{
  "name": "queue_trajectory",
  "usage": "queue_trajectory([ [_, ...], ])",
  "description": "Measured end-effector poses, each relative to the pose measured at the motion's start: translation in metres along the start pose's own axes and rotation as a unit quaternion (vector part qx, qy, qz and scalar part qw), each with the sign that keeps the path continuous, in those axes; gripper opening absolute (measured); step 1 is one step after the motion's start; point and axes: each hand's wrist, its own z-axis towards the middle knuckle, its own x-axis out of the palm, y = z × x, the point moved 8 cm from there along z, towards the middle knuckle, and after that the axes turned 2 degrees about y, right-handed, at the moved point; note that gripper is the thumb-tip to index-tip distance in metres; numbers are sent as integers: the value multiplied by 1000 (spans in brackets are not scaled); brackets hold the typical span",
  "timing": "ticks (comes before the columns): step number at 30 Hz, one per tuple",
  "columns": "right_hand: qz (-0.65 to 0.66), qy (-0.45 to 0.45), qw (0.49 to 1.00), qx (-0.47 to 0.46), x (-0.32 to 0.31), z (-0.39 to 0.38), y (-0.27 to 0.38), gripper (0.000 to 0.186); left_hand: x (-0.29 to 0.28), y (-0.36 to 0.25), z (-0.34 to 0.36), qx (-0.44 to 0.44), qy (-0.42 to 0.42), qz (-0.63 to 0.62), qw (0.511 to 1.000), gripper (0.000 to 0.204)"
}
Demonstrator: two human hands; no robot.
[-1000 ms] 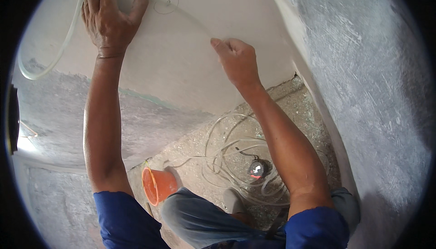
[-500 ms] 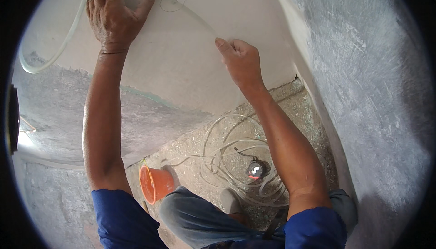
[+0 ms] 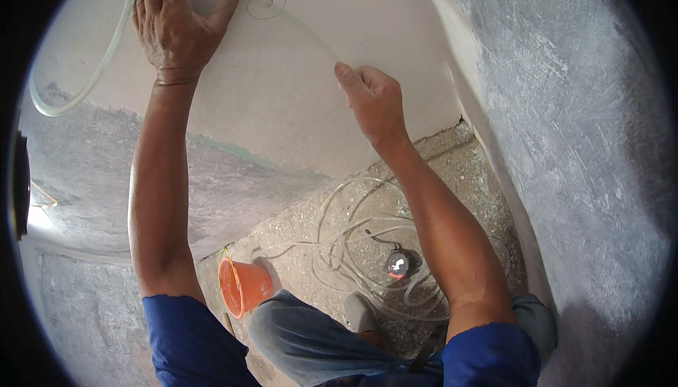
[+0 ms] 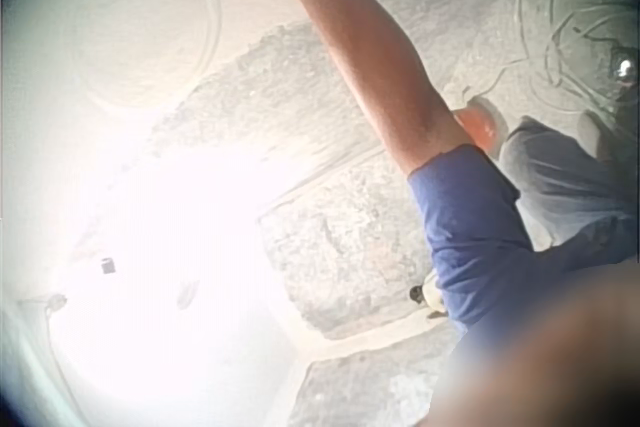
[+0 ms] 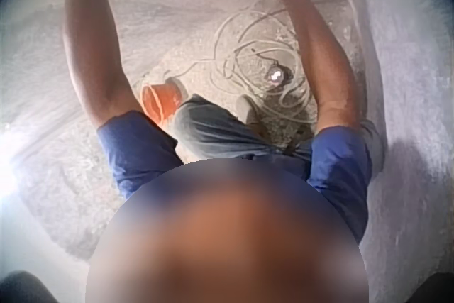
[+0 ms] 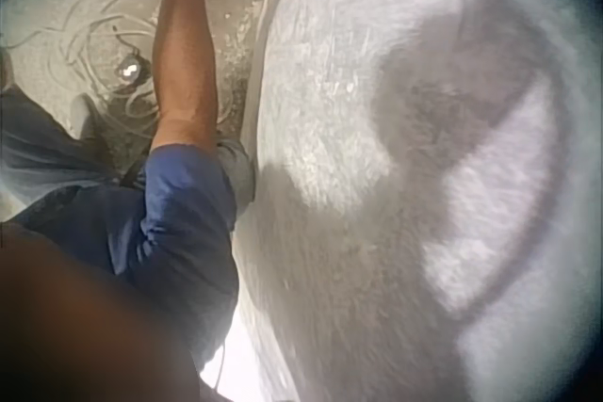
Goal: The person positions a clear plastic tube along a wall corner, then stands and coils the tubing while another worker moves nearby. The person continues to handle and organize the tubing on the floor.
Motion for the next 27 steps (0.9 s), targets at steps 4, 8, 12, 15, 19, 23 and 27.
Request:
queue_trajectory([
  [4,26,2,1000,-3,1,-2,2,48,2,1,1,-17,22,12,1000,89],
  [8,38,10,999,-12,1,-1,3,49,1,0,-1,-1,3,6,1000,89],
  [12,7,-3,1000,-5,0,0,7,49,2,0,-1,-7,6,6,1000,90],
  [15,-19,-14,1000,-4,0,3,8,51,2,2,0,-16,19,3,1000,89],
  [19,-32,-22,999,-16,-2,7,7,53,1,3,1,-24,39,12,999,78],
  [23,-34,-34,998,-36,-3,10,6,56,-9,8,8,13,32,7,999,57],
  [27,-26,-32,999,-2,-4,9,4,56,-22,4,22,75,21,14,997,40],
])
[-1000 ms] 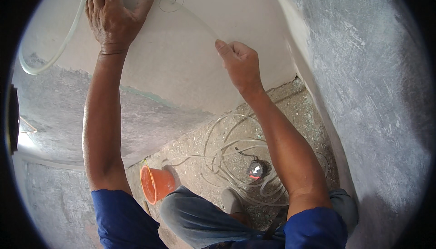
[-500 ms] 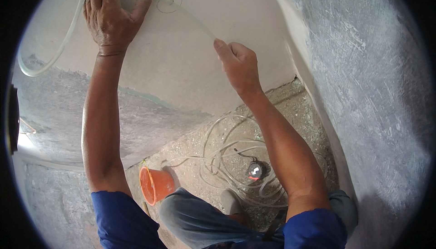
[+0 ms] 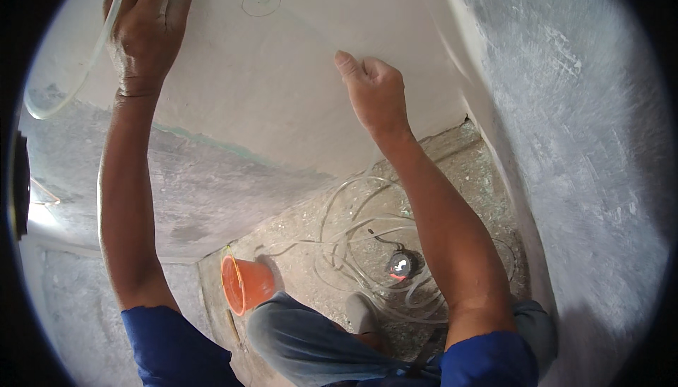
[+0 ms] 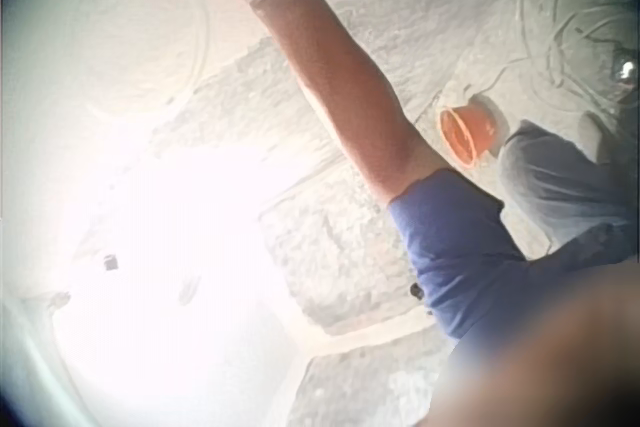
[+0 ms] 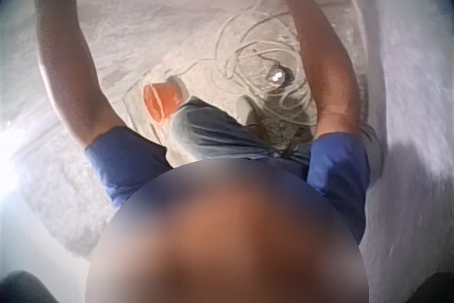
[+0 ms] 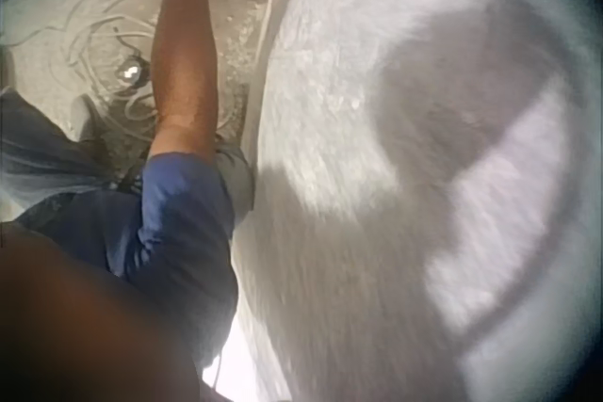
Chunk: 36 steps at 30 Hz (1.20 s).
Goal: The person positions a clear plastic tube along a wall corner, then stands and coils the tubing while another worker moves nearby. The person continues to handle and organize the tubing on the floor.
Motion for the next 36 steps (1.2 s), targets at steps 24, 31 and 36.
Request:
queue_trajectory([
  [24,5,0,1000,-11,1,3,-4,55,-2,8,6,30,-14,-23,999,35],
  [31,17,-1,1000,-6,2,2,-3,54,1,12,1,15,-12,-24,1000,36],
  [36,11,-4,1000,8,2,2,-2,54,0,8,1,11,-30,-36,999,38],
])
